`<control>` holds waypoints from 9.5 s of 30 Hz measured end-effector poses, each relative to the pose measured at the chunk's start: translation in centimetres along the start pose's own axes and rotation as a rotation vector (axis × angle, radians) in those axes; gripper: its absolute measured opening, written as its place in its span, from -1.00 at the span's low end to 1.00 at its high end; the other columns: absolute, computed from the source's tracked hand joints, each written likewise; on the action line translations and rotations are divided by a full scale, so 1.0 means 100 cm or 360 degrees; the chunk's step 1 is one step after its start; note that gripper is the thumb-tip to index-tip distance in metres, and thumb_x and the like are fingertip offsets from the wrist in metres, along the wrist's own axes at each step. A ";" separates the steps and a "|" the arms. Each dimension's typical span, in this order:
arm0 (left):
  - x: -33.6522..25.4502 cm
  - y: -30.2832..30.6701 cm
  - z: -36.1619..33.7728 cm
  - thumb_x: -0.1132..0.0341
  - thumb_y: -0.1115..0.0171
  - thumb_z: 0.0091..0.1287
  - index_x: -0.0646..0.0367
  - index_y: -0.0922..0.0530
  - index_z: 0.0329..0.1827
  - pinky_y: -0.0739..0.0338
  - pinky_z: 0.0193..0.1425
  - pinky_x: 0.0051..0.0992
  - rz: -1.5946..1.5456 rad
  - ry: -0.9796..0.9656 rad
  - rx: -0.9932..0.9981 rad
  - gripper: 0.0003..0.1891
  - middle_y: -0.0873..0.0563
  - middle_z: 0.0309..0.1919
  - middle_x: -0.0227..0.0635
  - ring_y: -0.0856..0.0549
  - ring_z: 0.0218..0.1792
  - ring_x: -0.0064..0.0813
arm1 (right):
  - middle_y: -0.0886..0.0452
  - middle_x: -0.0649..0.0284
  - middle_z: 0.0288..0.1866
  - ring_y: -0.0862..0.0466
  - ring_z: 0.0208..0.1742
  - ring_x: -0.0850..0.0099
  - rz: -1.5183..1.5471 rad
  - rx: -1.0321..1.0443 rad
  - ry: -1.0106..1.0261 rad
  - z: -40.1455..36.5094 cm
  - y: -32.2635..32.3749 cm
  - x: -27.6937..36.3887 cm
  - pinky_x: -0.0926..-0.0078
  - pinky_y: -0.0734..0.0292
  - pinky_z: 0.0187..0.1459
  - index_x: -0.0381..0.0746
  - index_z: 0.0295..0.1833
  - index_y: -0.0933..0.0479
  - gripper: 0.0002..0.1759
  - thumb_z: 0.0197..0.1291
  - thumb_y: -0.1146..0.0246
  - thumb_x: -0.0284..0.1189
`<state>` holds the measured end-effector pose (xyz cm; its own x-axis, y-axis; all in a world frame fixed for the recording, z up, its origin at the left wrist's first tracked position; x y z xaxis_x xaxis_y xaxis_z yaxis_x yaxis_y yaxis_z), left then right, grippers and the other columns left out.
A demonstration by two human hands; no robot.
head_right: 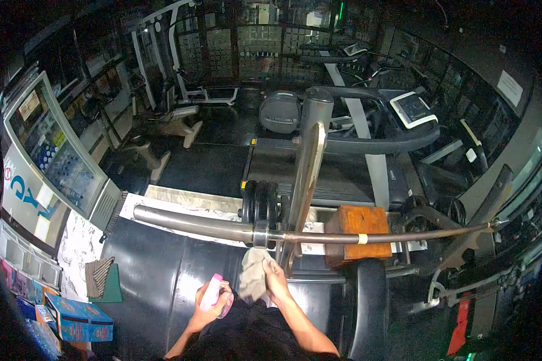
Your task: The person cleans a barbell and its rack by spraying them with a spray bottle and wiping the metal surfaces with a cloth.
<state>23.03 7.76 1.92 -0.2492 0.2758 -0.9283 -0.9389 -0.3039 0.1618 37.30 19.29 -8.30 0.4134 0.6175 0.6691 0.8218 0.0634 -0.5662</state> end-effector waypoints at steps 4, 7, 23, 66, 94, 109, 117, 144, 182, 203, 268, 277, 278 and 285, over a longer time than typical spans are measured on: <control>-0.005 0.003 -0.005 0.54 -0.23 0.25 0.32 -0.53 -0.13 -0.52 -0.51 -0.55 0.0130 -0.0039 -0.0029 -0.85 -0.63 -0.43 -0.30 -0.63 -0.60 -0.56 | -0.64 0.13 0.02 -0.62 0.08 0.20 0.0891 0.0196 -0.0414 0.051 0.004 -0.027 0.15 -0.48 0.17 -0.23 0.09 -0.51 -0.54 0.41 0.03 -0.09; -0.005 0.009 -0.011 0.53 -0.23 0.25 0.31 -0.53 -0.14 -0.52 -0.50 -0.56 0.0191 0.0020 -0.0079 -0.86 -0.63 -0.43 -0.30 -0.63 -0.59 -0.55 | -0.62 0.07 0.08 -0.59 0.13 0.11 0.0960 0.0460 -0.0291 0.072 -0.014 -0.012 0.06 -0.42 0.24 -0.32 0.11 -0.49 -0.55 0.33 0.03 -0.22; -0.008 0.013 -0.020 0.50 -0.25 0.26 0.26 -0.54 -0.16 -0.52 -0.48 -0.56 0.0290 0.0134 -0.0095 -0.87 -0.65 -0.41 -0.31 -0.65 -0.57 -0.58 | -0.60 0.06 0.10 -0.60 0.11 0.19 0.0887 0.0548 -0.0226 0.061 -0.025 0.021 0.23 -0.48 0.21 -0.35 0.11 -0.48 -0.63 0.29 -0.12 -0.34; 0.007 0.009 -0.010 0.50 -0.23 0.27 0.30 -0.54 -0.15 -0.55 -0.48 -0.56 0.0055 0.0142 -0.0048 -0.87 -0.66 -0.40 -0.28 -0.66 -0.55 -0.56 | -0.62 -0.01 -0.14 -0.65 -0.11 -0.02 -0.2428 -0.0173 0.1298 0.001 -0.104 0.165 0.08 -0.57 -0.09 -0.05 0.06 -0.55 -0.73 0.32 -0.10 -0.24; -0.020 0.006 0.015 0.56 -0.25 0.23 0.34 -0.55 -0.14 -0.56 -0.42 -0.57 -0.0062 0.0228 0.0091 -0.84 -0.66 -0.37 -0.31 -0.65 -0.49 -0.57 | -0.65 0.22 -0.09 -0.65 -0.03 0.18 -0.1919 0.0110 0.1859 -0.077 -0.083 0.137 0.32 -0.61 -0.04 -0.11 -0.06 -0.63 -0.50 -0.16 -0.11 -0.75; -0.017 0.016 0.006 0.56 -0.27 0.20 0.33 -0.56 -0.18 -0.54 -0.44 -0.56 0.0090 0.0082 0.0042 -0.85 -0.65 -0.37 -0.27 -0.65 -0.51 -0.55 | -0.53 0.21 0.12 -0.46 0.23 0.12 -0.2460 -0.0026 0.1957 -0.045 -0.105 0.126 0.14 -0.39 0.29 -0.12 0.02 -0.58 -0.39 -0.29 -0.24 -0.73; -0.009 0.025 -0.001 0.56 -0.26 0.22 0.32 -0.55 -0.15 -0.55 -0.42 -0.57 -0.0061 0.0380 -0.0013 -0.85 -0.65 -0.34 -0.30 -0.65 -0.49 -0.57 | -0.59 0.33 0.05 -0.57 0.10 0.24 -0.2572 0.0189 0.1847 -0.084 -0.088 0.103 0.29 -0.63 -0.04 -0.04 -0.03 -0.63 -0.45 -0.26 -0.27 -0.69; -0.021 0.027 0.022 0.56 -0.30 0.19 0.31 -0.51 0.00 -0.56 -0.32 -0.60 0.0109 -0.0007 -0.0015 -0.69 -0.67 -0.28 -0.30 -0.65 -0.41 -0.63 | -0.62 0.37 0.09 -0.56 0.16 0.24 -0.2492 0.0169 0.1979 -0.081 -0.084 0.104 0.15 -0.46 0.26 0.00 -0.01 -0.65 -0.39 -0.28 -0.24 -0.73; -0.075 0.016 0.210 0.42 -0.54 0.03 0.22 -0.47 0.05 -0.48 -0.34 -0.68 -0.0440 -0.0147 0.0837 -0.47 -0.64 -0.28 -0.41 -0.58 -0.45 -0.76 | -0.65 0.02 -0.05 -0.65 0.01 0.09 -0.1807 -0.0689 0.1739 -0.079 -0.107 0.147 0.31 -0.52 0.07 -0.33 -0.03 -0.56 -0.60 -0.07 -0.17 -0.72; -0.064 -0.014 0.209 0.45 -0.31 0.28 0.20 -0.48 -0.18 -0.42 -0.54 -0.65 -0.0918 0.0029 0.0841 -0.84 -0.58 -0.55 -0.51 -0.57 -0.56 -0.76 | -0.63 0.05 -0.03 -0.62 0.02 0.30 -0.1133 -0.1610 0.1870 -0.115 -0.062 0.101 0.43 -0.44 0.11 -0.43 0.04 -0.50 -0.73 0.23 -0.08 -0.62; 0.015 0.046 0.189 0.64 -0.25 0.21 0.27 -0.28 0.37 -0.59 -0.25 -0.53 -0.1100 0.0305 0.1160 -0.37 -0.67 -0.21 -0.17 -0.67 -0.34 -0.54 | -0.60 0.04 -0.04 -0.55 0.18 0.19 -0.4186 -0.0791 0.1125 -0.041 -0.115 0.159 0.26 -0.37 0.31 -0.28 -0.09 -0.58 -0.66 -0.02 -0.16 -0.43; 0.011 0.037 0.193 0.57 -0.29 0.22 0.27 -0.29 0.37 -0.59 -0.24 -0.56 -0.1017 0.0053 0.1300 -0.38 -0.67 -0.19 -0.20 -0.67 -0.30 -0.56 | -0.58 0.21 0.04 -0.57 0.15 0.19 -0.3496 -0.0986 0.1842 -0.100 -0.219 0.273 0.23 -0.59 0.07 -0.16 -0.04 -0.54 -0.56 -0.19 -0.26 -0.45; 0.009 0.035 0.193 0.57 -0.28 0.22 0.27 -0.29 0.37 -0.59 -0.24 -0.56 -0.1039 0.0077 0.1278 -0.38 -0.67 -0.18 -0.20 -0.67 -0.31 -0.57 | -0.56 0.13 0.11 -0.54 0.19 0.15 -0.3580 -0.1158 0.2373 -0.109 -0.239 0.300 0.17 -0.54 0.14 -0.17 0.01 -0.55 -0.49 -0.21 -0.27 -0.44; 0.004 0.034 0.190 0.57 -0.27 0.24 0.28 -0.34 0.32 -0.60 -0.24 -0.55 -0.1093 0.0094 0.1250 -0.45 -0.67 -0.19 -0.20 -0.67 -0.34 -0.59 | -0.45 0.03 0.28 -0.34 0.39 0.18 -0.4460 -0.1245 0.2087 -0.019 -0.218 0.315 0.22 -0.10 0.47 -0.31 -0.07 -0.58 -0.60 -0.04 -0.15 -0.36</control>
<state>15.22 24.19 8.49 0.3884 0.1132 -0.9145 -0.7697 0.5855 -0.2544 33.14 35.90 26.03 -0.6694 -0.1991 -0.7157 -0.3669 -0.7491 0.5516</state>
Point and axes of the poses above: each hand's wrist, its own z-axis towards the middle knuckle, its own y-axis out of the back of the hand, x = y × z, the point moved 5 cm from there along z, towards the middle knuckle
